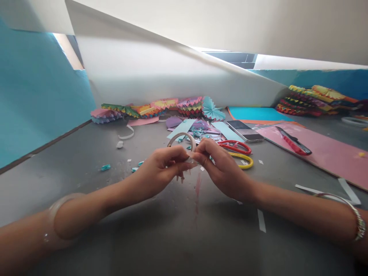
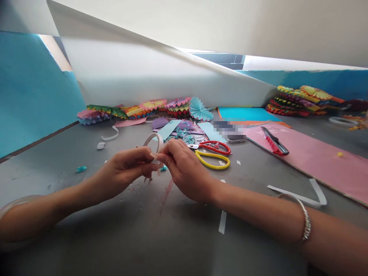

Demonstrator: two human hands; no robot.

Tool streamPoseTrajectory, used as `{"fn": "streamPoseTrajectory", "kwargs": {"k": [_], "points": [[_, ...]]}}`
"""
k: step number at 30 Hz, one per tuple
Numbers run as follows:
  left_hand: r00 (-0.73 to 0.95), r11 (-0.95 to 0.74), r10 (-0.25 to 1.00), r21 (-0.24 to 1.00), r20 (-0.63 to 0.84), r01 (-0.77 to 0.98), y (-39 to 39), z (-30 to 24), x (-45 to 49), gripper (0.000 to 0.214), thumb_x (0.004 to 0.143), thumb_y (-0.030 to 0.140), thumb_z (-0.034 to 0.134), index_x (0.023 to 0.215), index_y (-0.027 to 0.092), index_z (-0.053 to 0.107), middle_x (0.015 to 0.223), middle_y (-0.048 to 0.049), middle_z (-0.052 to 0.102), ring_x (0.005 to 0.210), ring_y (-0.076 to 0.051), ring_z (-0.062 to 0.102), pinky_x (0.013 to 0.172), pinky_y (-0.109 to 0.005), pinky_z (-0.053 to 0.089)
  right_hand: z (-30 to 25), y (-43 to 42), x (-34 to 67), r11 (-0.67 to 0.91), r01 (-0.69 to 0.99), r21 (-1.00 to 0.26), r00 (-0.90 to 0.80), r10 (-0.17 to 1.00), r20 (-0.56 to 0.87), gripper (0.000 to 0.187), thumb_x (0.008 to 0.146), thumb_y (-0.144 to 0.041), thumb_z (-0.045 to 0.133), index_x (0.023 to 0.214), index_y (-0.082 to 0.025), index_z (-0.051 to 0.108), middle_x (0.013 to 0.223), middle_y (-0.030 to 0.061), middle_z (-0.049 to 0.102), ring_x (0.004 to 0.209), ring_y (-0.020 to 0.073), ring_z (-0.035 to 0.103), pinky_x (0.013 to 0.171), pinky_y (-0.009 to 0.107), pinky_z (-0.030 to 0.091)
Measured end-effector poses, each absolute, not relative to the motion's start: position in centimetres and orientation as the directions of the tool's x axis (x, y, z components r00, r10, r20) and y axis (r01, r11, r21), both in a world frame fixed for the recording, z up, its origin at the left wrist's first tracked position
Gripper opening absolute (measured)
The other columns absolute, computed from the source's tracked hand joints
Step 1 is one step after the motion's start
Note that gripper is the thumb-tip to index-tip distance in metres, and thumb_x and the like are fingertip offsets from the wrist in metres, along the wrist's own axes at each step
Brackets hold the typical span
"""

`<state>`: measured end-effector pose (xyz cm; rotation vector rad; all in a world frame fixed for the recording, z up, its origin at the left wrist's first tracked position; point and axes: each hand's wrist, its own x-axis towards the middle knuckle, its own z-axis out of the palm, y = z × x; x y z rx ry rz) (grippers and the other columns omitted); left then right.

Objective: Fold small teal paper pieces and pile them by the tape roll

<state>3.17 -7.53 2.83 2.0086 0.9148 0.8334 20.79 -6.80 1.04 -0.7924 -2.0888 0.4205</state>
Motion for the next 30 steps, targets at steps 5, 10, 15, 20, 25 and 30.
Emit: {"fn": "streamPoseTrajectory", "kwargs": {"k": [5, 10, 15, 20, 25, 30], "points": [[0.522, -0.535, 0.813, 0.686, 0.259, 0.493, -7.7, 3.3, 3.0, 0.019, 0.085, 0.021, 0.051, 0.067, 0.015, 0.054, 0.057, 0.0047, 0.043, 0.054, -0.009, 0.039, 0.05, -0.022, 0.034, 0.4, -6.1, 21.1, 0.83, 0.468, -0.303, -0.49, 0.529, 0.693, 0.017, 0.092, -0.016, 0.039, 0.076, -0.02, 0.038, 0.076, 0.0014, 0.045, 0.076, 0.0145, 0.04, 0.069, 0.028, 0.035], [0.576, -0.575, 0.781, 0.636, 0.24, 0.515, -8.0, 3.4, 2.4, 0.021, 0.086, 0.021, 0.051, 0.066, 0.014, 0.056, 0.056, 0.0045, 0.045, 0.054, -0.008, 0.041, 0.052, -0.023, 0.034, 0.3, -6.0, 21.3, 0.882, 0.465, -0.076, -0.623, 0.387, 0.68, 0.015, 0.091, -0.014, 0.04, 0.076, -0.019, 0.04, 0.078, 0.0038, 0.047, 0.076, 0.0164, 0.038, 0.069, 0.03, 0.034], [0.576, -0.427, 0.797, 0.844, 0.183, 0.324, -7.4, 2.8, 2.7, 0.015, 0.085, 0.023, 0.052, 0.074, 0.015, 0.054, 0.062, 0.0048, 0.045, 0.057, -0.008, 0.044, 0.054, -0.02, 0.04, 0.5, -6.9, 20.9, 0.775, 0.423, -0.47, -0.452, 0.63, 0.632, 0.018, 0.093, -0.022, 0.039, 0.076, -0.019, 0.038, 0.076, 0.0004, 0.045, 0.073, 0.0123, 0.042, 0.068, 0.026, 0.036], [0.561, -0.419, 0.808, 0.846, 0.18, 0.331, -6.9, 2.7, 3.4, 0.015, 0.087, 0.027, 0.05, 0.08, 0.015, 0.055, 0.066, 0.0035, 0.046, 0.057, -0.008, 0.043, 0.05, -0.02, 0.037, 0.1, -6.8, 21.0, 0.675, 0.391, -0.625, -0.375, 0.737, 0.562, 0.015, 0.094, -0.026, 0.039, 0.08, -0.02, 0.041, 0.073, -0.002, 0.044, 0.066, 0.0107, 0.041, 0.061, 0.024, 0.036], [0.589, -0.666, 0.732, 0.543, 0.342, 0.512, -7.4, 3.1, 3.0, 0.022, 0.087, 0.022, 0.049, 0.067, 0.014, 0.053, 0.058, 0.004, 0.042, 0.056, -0.009, 0.037, 0.053, -0.023, 0.032, -0.1, -5.9, 21.3, 0.826, 0.523, -0.21, -0.49, 0.493, 0.719, 0.015, 0.091, -0.015, 0.039, 0.077, -0.019, 0.041, 0.076, 0.0028, 0.047, 0.075, 0.0158, 0.041, 0.068, 0.03, 0.036], [0.632, -0.74, 0.672, 0.356, 0.385, 0.57, -7.3, 2.3, 2.3, 0.017, 0.086, 0.021, 0.05, 0.071, 0.014, 0.055, 0.056, 0.0047, 0.045, 0.053, -0.008, 0.038, 0.052, -0.022, 0.031, 0.0, -5.6, 21.5, 0.839, 0.527, 0.139, -0.67, 0.309, 0.675, 0.014, 0.088, -0.011, 0.04, 0.077, -0.017, 0.045, 0.077, 0.006, 0.051, 0.075, 0.018, 0.038, 0.068, 0.031, 0.036]]}}
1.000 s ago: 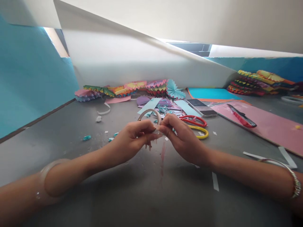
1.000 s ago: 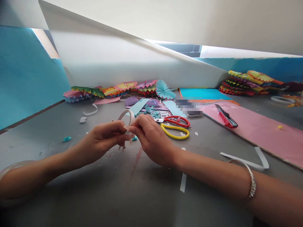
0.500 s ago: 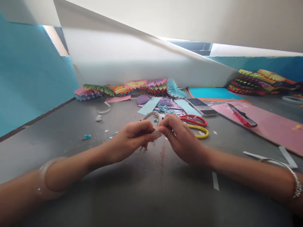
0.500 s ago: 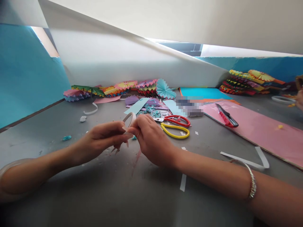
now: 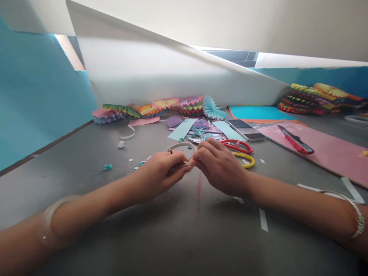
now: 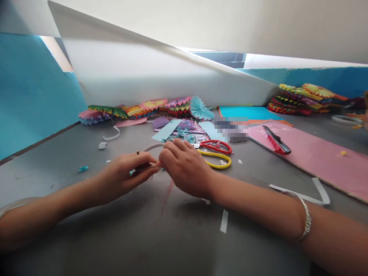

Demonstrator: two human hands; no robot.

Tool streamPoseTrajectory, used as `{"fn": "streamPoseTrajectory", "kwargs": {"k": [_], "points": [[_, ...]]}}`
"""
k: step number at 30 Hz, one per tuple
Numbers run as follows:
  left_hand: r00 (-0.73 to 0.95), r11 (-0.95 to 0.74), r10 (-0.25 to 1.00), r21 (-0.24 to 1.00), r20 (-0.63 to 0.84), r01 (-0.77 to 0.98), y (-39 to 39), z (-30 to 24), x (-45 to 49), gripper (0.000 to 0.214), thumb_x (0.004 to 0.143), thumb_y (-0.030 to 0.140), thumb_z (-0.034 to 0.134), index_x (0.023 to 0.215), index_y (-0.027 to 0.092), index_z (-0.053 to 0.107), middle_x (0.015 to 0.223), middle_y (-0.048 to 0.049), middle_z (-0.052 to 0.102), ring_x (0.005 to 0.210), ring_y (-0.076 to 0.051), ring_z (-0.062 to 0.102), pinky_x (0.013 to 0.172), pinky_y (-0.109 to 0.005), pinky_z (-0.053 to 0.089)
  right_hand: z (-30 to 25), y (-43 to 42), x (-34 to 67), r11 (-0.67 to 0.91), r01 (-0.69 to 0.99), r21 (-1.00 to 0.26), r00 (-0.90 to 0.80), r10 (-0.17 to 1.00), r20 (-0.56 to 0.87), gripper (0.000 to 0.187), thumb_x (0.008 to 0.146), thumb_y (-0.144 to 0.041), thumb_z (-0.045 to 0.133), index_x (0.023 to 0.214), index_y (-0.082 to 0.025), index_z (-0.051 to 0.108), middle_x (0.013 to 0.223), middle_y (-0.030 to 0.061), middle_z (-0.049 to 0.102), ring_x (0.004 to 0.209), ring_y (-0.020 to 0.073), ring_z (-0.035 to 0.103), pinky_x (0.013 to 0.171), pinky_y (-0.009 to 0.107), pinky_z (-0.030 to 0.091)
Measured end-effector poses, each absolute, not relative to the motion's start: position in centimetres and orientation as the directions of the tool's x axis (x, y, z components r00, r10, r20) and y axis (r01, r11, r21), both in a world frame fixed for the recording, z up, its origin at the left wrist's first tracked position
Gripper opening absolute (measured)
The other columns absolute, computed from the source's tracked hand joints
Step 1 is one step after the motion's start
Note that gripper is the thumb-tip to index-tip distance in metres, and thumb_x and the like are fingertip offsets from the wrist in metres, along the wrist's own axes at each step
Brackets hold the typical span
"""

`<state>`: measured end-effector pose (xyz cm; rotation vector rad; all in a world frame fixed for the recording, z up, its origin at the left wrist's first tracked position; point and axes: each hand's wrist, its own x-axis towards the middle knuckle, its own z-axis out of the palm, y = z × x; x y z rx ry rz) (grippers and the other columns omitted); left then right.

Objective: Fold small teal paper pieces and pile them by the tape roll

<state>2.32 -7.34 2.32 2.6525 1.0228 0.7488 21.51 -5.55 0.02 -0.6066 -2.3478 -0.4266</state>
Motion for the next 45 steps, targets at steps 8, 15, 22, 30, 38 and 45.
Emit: {"fn": "streamPoseTrajectory", "kwargs": {"k": [8, 15, 22, 30, 38, 45], "points": [[0.592, -0.575, 0.764, 0.688, 0.258, 0.442, -7.3, 2.3, 2.7, 0.023, 0.087, 0.028, 0.05, 0.07, 0.014, 0.055, 0.056, 0.0042, 0.051, 0.052, -0.008, 0.049, 0.05, -0.019, 0.04, 0.3, -6.1, 21.4, 0.889, 0.446, -0.107, -0.597, 0.384, 0.704, 0.017, 0.091, -0.015, 0.038, 0.075, -0.019, 0.041, 0.074, 0.0031, 0.049, 0.074, 0.0156, 0.041, 0.067, 0.029, 0.037], [0.541, -0.448, 0.811, 0.83, 0.221, 0.333, -8.0, 3.1, 3.5, 0.019, 0.087, 0.03, 0.052, 0.077, 0.015, 0.058, 0.062, 0.0027, 0.054, 0.057, -0.009, 0.054, 0.055, -0.02, 0.045, 1.4, -7.1, 21.1, 0.68, 0.358, -0.64, -0.358, 0.733, 0.579, 0.018, 0.092, -0.027, 0.041, 0.076, -0.019, 0.042, 0.074, -0.0007, 0.047, 0.069, 0.0115, 0.044, 0.064, 0.027, 0.037], [0.535, -0.693, 0.719, 0.395, 0.443, 0.603, -6.6, 4.4, 2.2, 0.018, 0.087, 0.029, 0.049, 0.08, 0.016, 0.06, 0.069, -0.0011, 0.059, 0.064, -0.013, 0.053, 0.061, -0.023, 0.041, 2.3, -4.2, 23.8, 0.203, -0.001, -0.979, -0.138, 0.97, 0.202, 0.027, 0.083, -0.038, 0.053, 0.067, -0.019, 0.044, 0.065, -0.0036, 0.034, 0.055, 0.0087, 0.033, 0.053, 0.025, 0.034], [0.497, -0.526, 0.827, 0.048, 0.263, 0.849, -1.8, 2.9, -0.1, 0.03, 0.085, 0.029, 0.044, 0.096, 0.012, 0.066, 0.105, -0.0159, 0.059, 0.097, -0.027, 0.055, 0.086, -0.041, 0.041, 0.4, -5.4, 23.1, 0.134, -0.048, -0.99, -0.51, 0.849, 0.14, 0.037, 0.09, -0.035, 0.038, 0.116, -0.016, 0.056, 0.069, -0.0018, 0.039, 0.061, 0.0105, 0.038, 0.059, 0.026, 0.035], [0.406, -0.362, 0.897, 0.814, 0.173, 0.454, -6.9, 5.1, 2.6, 0.028, 0.085, 0.042, 0.049, 0.094, 0.018, 0.062, 0.087, -0.0027, 0.063, 0.083, -0.016, 0.056, 0.073, -0.027, 0.045, 1.1, -6.5, 22.5, 0.071, -0.115, -0.991, -0.654, 0.745, 0.129, 0.041, 0.09, -0.028, 0.036, 0.131, -0.026, 0.044, 0.067, -0.0038, 0.035, 0.059, 0.0103, 0.035, 0.062, 0.026, 0.039], [0.321, -0.301, 0.925, 0.909, 0.204, 0.289, -6.7, 3.4, 2.4, 0.024, 0.083, 0.039, 0.055, 0.073, 0.017, 0.054, 0.073, 0.0, 0.054, 0.066, -0.012, 0.048, 0.058, -0.022, 0.04, 1.0, -6.7, 22.5, 0.436, 0.187, -0.88, -0.717, 0.673, 0.181, 0.051, 0.09, -0.029, 0.042, 0.139, -0.033, 0.03, 0.066, -0.0055, 0.038, 0.061, 0.0101, 0.04, 0.063, 0.025, 0.038]]}}
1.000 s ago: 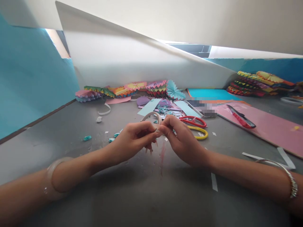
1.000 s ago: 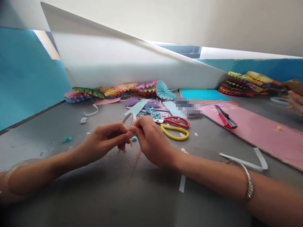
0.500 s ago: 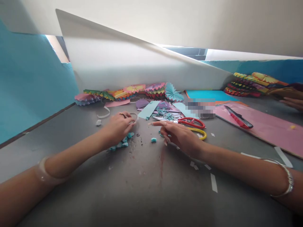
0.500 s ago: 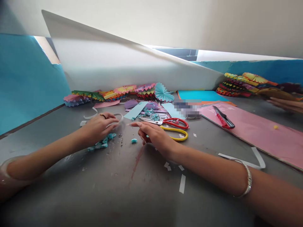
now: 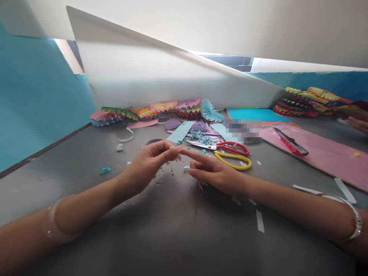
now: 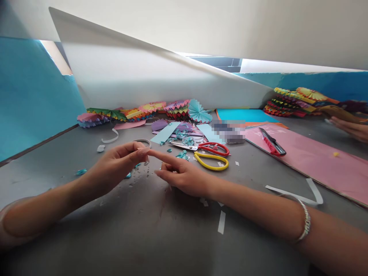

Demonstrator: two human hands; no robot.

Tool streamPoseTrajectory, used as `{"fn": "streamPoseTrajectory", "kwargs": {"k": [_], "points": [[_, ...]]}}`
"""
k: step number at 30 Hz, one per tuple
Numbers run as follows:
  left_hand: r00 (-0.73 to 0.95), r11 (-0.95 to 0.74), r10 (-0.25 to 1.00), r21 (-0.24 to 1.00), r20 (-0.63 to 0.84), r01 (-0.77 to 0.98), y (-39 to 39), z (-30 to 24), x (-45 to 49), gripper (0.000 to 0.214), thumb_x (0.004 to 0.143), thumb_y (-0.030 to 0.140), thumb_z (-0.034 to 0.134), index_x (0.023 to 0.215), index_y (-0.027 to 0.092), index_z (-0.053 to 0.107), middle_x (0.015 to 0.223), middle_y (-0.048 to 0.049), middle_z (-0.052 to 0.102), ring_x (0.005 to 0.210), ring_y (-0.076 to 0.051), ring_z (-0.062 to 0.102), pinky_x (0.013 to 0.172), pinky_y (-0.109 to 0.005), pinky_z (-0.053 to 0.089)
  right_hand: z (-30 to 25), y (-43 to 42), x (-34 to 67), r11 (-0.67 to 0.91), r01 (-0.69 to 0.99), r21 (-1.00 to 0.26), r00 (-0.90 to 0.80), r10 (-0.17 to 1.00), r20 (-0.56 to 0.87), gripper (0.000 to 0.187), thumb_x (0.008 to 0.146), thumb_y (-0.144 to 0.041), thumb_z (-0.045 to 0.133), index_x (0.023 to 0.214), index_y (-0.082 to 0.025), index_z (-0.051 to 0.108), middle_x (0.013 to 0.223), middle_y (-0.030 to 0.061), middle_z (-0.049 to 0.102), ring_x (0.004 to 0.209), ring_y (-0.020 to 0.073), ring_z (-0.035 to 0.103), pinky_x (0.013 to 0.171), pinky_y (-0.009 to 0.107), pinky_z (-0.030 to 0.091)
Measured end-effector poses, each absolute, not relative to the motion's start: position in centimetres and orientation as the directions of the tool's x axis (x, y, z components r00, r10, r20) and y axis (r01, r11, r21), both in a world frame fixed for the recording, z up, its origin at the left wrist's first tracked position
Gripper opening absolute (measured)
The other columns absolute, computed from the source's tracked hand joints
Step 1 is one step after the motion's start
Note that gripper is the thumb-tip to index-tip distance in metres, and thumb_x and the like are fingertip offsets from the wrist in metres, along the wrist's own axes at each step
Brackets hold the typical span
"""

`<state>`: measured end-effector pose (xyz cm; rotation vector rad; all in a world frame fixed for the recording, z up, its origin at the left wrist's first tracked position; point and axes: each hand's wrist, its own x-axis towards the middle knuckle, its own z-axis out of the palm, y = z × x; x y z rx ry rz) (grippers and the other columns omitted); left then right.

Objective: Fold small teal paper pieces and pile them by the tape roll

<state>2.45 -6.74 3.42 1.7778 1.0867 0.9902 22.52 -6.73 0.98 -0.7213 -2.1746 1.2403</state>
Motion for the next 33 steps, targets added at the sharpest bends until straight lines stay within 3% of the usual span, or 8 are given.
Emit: {"fn": "streamPoseTrajectory", "kwargs": {"k": [5, 9, 13, 18, 21, 26, 30, 33], "points": [[0.339, -0.302, 0.915, 0.927, 0.217, 0.223, -6.5, 2.9, 2.8, 0.02, 0.085, 0.036, 0.052, 0.078, 0.017, 0.055, 0.076, -0.0001, 0.054, 0.07, -0.012, 0.049, 0.066, -0.023, 0.041, 0.4, -6.4, 22.5, 0.583, 0.449, -0.678, -0.557, 0.775, 0.297, 0.059, 0.087, -0.019, 0.043, 0.142, -0.026, 0.023, 0.07, -0.004, 0.046, 0.06, 0.0105, 0.042, 0.059, 0.024, 0.037], [0.47, -0.5, 0.84, 0.727, 0.272, 0.471, -7.0, 3.2, 2.6, 0.027, 0.092, 0.034, 0.037, 0.083, 0.018, 0.057, 0.084, -0.0019, 0.056, 0.081, -0.015, 0.051, 0.08, -0.028, 0.04, 0.2, -5.9, 22.7, 0.589, 0.58, -0.563, -0.468, 0.806, 0.362, 0.044, 0.09, -0.024, 0.037, 0.134, -0.017, 0.034, 0.072, -0.0015, 0.052, 0.06, 0.0114, 0.046, 0.059, 0.026, 0.037], [0.612, -0.655, 0.745, 0.459, 0.265, 0.6, -7.4, 3.1, 2.2, 0.037, 0.095, 0.03, 0.022, 0.092, 0.017, 0.057, 0.093, -0.005, 0.057, 0.092, -0.019, 0.05, 0.089, -0.034, 0.036, 0.5, -6.0, 22.5, 0.755, 0.59, -0.287, -0.576, 0.642, 0.507, 0.026, 0.092, -0.03, 0.037, 0.111, -0.015, 0.048, 0.078, 0.0035, 0.058, 0.067, 0.0141, 0.052, 0.063, 0.028, 0.039], [0.707, -0.736, 0.658, 0.424, 0.261, 0.528, -7.8, 3.1, 2.2, 0.037, 0.095, 0.03, 0.023, 0.091, 0.017, 0.057, 0.095, -0.0051, 0.058, 0.094, -0.019, 0.05, 0.09, -0.034, 0.035, 0.8, -6.4, 22.2, 0.82, 0.547, 0.167, -0.732, 0.372, 0.571, 0.02, 0.094, -0.028, 0.035, 0.092, -0.018, 0.052, 0.08, 0.0062, 0.059, 0.075, 0.0181, 0.052, 0.067, 0.032, 0.036], [0.653, -0.656, 0.714, 0.567, 0.253, 0.499, -7.8, 3.0, 2.5, 0.041, 0.096, 0.03, 0.02, 0.09, 0.018, 0.059, 0.094, -0.0037, 0.061, 0.094, -0.017, 0.053, 0.09, -0.03, 0.037, 0.8, -6.3, 22.4, 0.849, 0.514, 0.124, -0.742, 0.367, 0.561, 0.017, 0.093, -0.019, 0.034, 0.085, -0.019, 0.049, 0.073, 0.0027, 0.056, 0.068, 0.0152, 0.049, 0.064, 0.029, 0.035], [0.429, -0.512, 0.855, 0.599, 0.29, 0.615, -7.3, 2.5, 2.3, 0.041, 0.096, 0.037, 0.021, 0.107, 0.017, 0.055, 0.08, -0.002, 0.061, 0.079, -0.017, 0.057, 0.077, -0.03, 0.041, 0.5, -5.8, 22.8, 0.769, 0.592, -0.243, -0.562, 0.609, 0.559, 0.009, 0.09, -0.024, 0.043, 0.086, -0.017, 0.047, 0.08, 0.0037, 0.057, 0.068, 0.0133, 0.052, 0.06, 0.027, 0.041], [0.387, -0.496, 0.868, 0.509, 0.31, 0.703, -7.1, 2.6, 2.0, 0.036, 0.095, 0.035, 0.027, 0.116, 0.017, 0.049, 0.078, -0.001, 0.059, 0.074, -0.016, 0.056, 0.071, -0.03, 0.04, -0.6, -4.8, 22.8, 0.838, 0.519, -0.169, -0.712, 0.534, 0.456, 0.023, 0.087, -0.017, 0.049, 0.109, -0.016, 0.047, 0.108, 0.0106, 0.058, 0.102, 0.0208, 0.053, 0.083, 0.037, 0.045], [0.383, -0.464, 0.885, 0.529, 0.264, 0.71, -7.0, 2.6, 2.0, 0.034, 0.093, 0.033, 0.031, 0.116, 0.016, 0.05, 0.079, -0.0019, 0.06, 0.074, -0.017, 0.056, 0.071, -0.031, 0.041, -1.6, -4.1, 22.6, 0.888, 0.452, -0.086, -0.791, 0.443, 0.421, 0.023, 0.086, -0.013, 0.046, 0.109, -0.016, 0.048, 0.107, 0.0107, 0.058, 0.101, 0.0208, 0.054, 0.082, 0.039, 0.047]]}}
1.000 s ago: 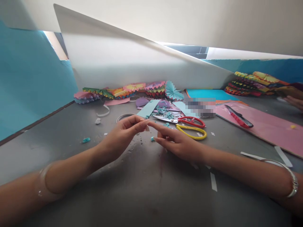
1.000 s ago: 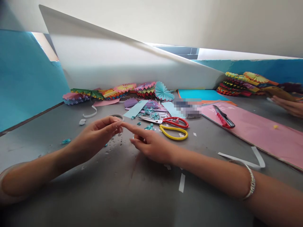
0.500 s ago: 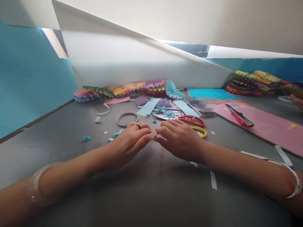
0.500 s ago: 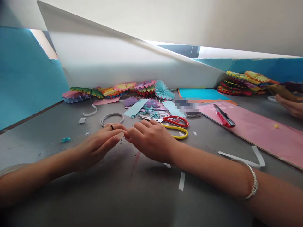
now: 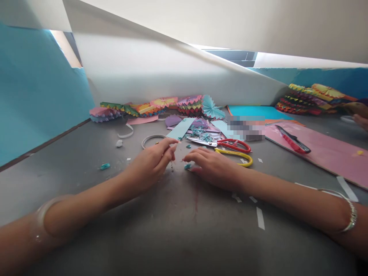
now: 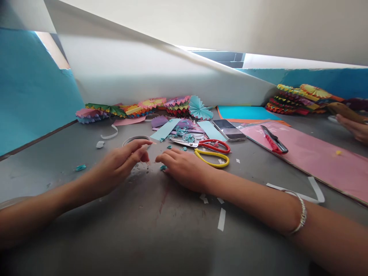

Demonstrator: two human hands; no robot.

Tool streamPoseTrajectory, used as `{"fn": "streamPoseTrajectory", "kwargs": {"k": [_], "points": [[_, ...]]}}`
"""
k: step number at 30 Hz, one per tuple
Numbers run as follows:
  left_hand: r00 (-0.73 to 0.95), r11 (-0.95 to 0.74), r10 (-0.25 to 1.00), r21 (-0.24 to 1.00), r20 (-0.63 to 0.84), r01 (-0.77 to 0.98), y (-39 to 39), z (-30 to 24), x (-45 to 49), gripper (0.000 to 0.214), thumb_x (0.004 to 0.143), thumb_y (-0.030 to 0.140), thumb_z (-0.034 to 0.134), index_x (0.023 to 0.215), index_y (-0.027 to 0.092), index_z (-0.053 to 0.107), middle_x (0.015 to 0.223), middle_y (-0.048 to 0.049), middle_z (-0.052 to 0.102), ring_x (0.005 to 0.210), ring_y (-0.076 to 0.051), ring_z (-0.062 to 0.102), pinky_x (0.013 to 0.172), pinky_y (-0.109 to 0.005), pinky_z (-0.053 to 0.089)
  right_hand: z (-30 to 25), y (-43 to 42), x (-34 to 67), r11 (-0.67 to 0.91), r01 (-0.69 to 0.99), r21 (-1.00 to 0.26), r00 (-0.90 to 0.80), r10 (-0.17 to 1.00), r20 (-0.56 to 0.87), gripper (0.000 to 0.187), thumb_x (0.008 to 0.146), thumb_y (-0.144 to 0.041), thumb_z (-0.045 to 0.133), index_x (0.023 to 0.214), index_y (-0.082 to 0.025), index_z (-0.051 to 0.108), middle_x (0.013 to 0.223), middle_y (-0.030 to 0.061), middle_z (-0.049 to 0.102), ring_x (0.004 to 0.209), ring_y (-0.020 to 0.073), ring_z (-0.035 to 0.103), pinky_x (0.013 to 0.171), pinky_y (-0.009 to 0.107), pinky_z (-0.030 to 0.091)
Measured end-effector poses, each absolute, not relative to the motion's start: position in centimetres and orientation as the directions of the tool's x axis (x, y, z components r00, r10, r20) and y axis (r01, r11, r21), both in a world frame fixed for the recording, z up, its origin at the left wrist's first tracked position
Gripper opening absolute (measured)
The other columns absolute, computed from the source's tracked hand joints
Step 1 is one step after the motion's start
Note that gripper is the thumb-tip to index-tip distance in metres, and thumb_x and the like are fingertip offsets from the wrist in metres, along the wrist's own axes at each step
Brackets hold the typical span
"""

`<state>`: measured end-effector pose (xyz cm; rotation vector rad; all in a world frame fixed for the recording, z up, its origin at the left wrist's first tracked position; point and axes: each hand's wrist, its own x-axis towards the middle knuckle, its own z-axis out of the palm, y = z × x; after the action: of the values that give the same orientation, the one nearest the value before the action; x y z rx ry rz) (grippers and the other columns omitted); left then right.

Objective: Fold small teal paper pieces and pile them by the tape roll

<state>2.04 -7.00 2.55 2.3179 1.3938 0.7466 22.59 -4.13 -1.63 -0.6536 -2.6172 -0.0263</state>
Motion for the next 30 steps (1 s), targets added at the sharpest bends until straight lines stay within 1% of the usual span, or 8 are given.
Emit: {"fn": "streamPoseTrajectory", "kwargs": {"k": [3, 6, 12, 17, 20, 22, 27, 30], "points": [[0.386, -0.395, 0.903, 0.712, 0.187, 0.58, -6.7, 2.2, 2.2, 0.031, 0.089, 0.031, 0.04, 0.112, 0.014, 0.053, 0.094, -0.0073, 0.062, 0.086, -0.019, 0.059, 0.077, -0.034, 0.045, -2.0, -3.9, 22.5, 0.913, 0.404, -0.048, -0.807, 0.381, 0.452, 0.026, 0.087, -0.007, 0.039, 0.111, -0.017, 0.047, 0.104, 0.0097, 0.057, 0.098, 0.0186, 0.053, 0.078, 0.036, 0.049], [0.463, -0.156, 0.886, 0.926, -0.023, 0.344, -6.4, 1.6, 2.2, 0.03, 0.086, 0.031, 0.049, 0.108, 0.012, 0.056, 0.111, -0.0115, 0.061, 0.097, -0.022, 0.061, 0.086, -0.035, 0.046, -1.6, -4.3, 22.7, 0.927, 0.373, 0.029, -0.792, 0.302, 0.531, 0.027, 0.088, -0.007, 0.038, 0.113, -0.015, 0.044, 0.1, 0.0097, 0.057, 0.094, 0.0179, 0.052, 0.076, 0.035, 0.05], [0.559, 0.035, 0.819, 0.982, -0.134, 0.184, -5.7, 0.6, 2.3, 0.027, 0.081, 0.03, 0.061, 0.105, 0.016, 0.061, 0.11, -0.0071, 0.065, 0.107, -0.022, 0.058, 0.092, -0.032, 0.044, -1.0, -4.7, 22.9, 0.937, 0.301, 0.175, -0.81, 0.155, 0.566, 0.026, 0.091, -0.008, 0.034, 0.114, -0.014, 0.043, 0.094, 0.0092, 0.06, 0.088, 0.0179, 0.052, 0.073, 0.033, 0.05], [0.495, 0.086, 0.855, 0.985, -0.152, 0.152, -5.3, 0.1, 2.3, 0.023, 0.081, 0.023, 0.06, 0.102, 0.014, 0.059, 0.103, -0.0078, 0.065, 0.099, -0.019, 0.06, 0.09, -0.032, 0.045, -1.2, -4.9, 23.1, 0.906, 0.399, -0.141, -0.708, 0.402, 0.581, 0.03, 0.086, -0.006, 0.042, 0.113, -0.016, 0.039, 0.099, 0.0086, 0.056, 0.093, 0.0175, 0.053, 0.078, 0.035, 0.048], [0.422, 0.06, 0.896, 0.979, -0.138, 0.193, -5.5, 0.4, 2.3, 0.019, 0.079, 0.018, 0.06, 0.097, 0.013, 0.06, 0.096, -0.0066, 0.065, 0.093, -0.018, 0.06, 0.088, -0.032, 0.044, -0.9, -5.4, 23.4, 0.794, 0.295, -0.532, -0.738, 0.543, 0.402, 0.036, 0.088, -0.016, 0.047, 0.119, -0.02, 0.031, 0.095, 0.0039, 0.054, 0.085, 0.0124, 0.055, 0.076, 0.029, 0.049], [0.396, 0.027, 0.909, 0.967, -0.129, 0.252, -5.6, 0.7, 2.3, 0.018, 0.076, 0.018, 0.061, 0.094, 0.014, 0.061, 0.091, -0.0052, 0.065, 0.089, -0.017, 0.06, 0.085, -0.032, 0.044, -0.7, -5.7, 23.5, 0.687, 0.186, -0.703, -0.822, 0.501, 0.272, 0.048, 0.086, -0.021, 0.053, 0.123, -0.023, 0.023, 0.098, 0.0027, 0.052, 0.086, 0.0107, 0.056, 0.077, 0.027, 0.049], [0.42, -0.079, 0.903, 0.921, -0.097, 0.383, -5.6, 0.9, 2.3, 0.017, 0.078, 0.024, 0.056, 0.091, 0.014, 0.062, 0.088, -0.0043, 0.066, 0.086, -0.019, 0.06, 0.08, -0.031, 0.044, -1.2, -5.6, 23.4, 0.633, 0.149, -0.759, -0.898, 0.408, 0.164, 0.048, 0.082, -0.017, 0.058, 0.119, -0.026, 0.028, 0.089, -0.0027, 0.049, 0.078, 0.0077, 0.053, 0.073, 0.023, 0.048], [0.441, -0.091, 0.895, 0.942, -0.065, 0.322, -5.5, 0.6, 2.4, 0.021, 0.08, 0.022, 0.055, 0.1, 0.014, 0.058, 0.091, -0.0051, 0.066, 0.084, -0.018, 0.062, 0.078, -0.031, 0.046, -1.7, -5.1, 23.0, 0.747, 0.139, -0.65, -0.831, 0.445, 0.334, 0.041, 0.083, -0.014, 0.056, 0.114, -0.024, 0.032, 0.085, -0.0028, 0.048, 0.073, 0.0073, 0.051, 0.068, 0.021, 0.048]]}}
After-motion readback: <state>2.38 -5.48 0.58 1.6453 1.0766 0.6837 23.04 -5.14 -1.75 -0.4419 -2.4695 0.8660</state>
